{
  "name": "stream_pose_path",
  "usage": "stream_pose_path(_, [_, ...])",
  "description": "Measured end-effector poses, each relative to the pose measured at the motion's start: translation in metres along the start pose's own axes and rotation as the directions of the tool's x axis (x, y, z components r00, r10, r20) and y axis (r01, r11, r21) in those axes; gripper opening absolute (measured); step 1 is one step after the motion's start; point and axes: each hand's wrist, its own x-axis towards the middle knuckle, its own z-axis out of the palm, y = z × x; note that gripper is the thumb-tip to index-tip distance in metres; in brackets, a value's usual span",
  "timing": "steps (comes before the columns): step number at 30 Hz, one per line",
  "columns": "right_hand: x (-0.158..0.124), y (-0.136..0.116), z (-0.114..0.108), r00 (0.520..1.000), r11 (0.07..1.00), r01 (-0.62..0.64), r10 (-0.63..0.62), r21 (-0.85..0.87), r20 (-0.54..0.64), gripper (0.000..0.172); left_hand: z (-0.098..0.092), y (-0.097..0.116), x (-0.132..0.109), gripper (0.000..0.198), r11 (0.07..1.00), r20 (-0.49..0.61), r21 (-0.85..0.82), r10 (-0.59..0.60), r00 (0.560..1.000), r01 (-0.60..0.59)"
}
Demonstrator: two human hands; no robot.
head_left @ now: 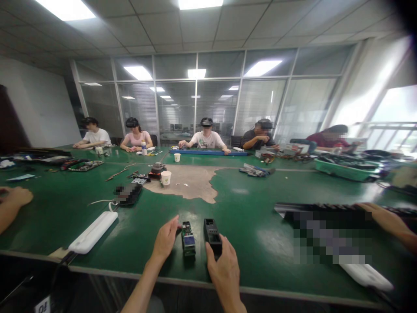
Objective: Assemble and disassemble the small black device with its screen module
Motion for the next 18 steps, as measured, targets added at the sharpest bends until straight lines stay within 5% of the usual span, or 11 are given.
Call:
stream_pose_path(9, [-0.004,0.000,0.000,0.998,0.994,0.058,-0.060,-0.094,-0.017,0.074,0.000,0.001,0.000,0.049,0.999,0.004,0.024,0.022,1.000,-0.022])
stream_pose_path(18, [-0.005,0.003,0.002,0.997,0.993,0.064,-0.061,-0.102,0.036,0.059,0.000,0.011,-0.003,0.046,0.975,0.103,0.169,0.131,0.986,-0.147])
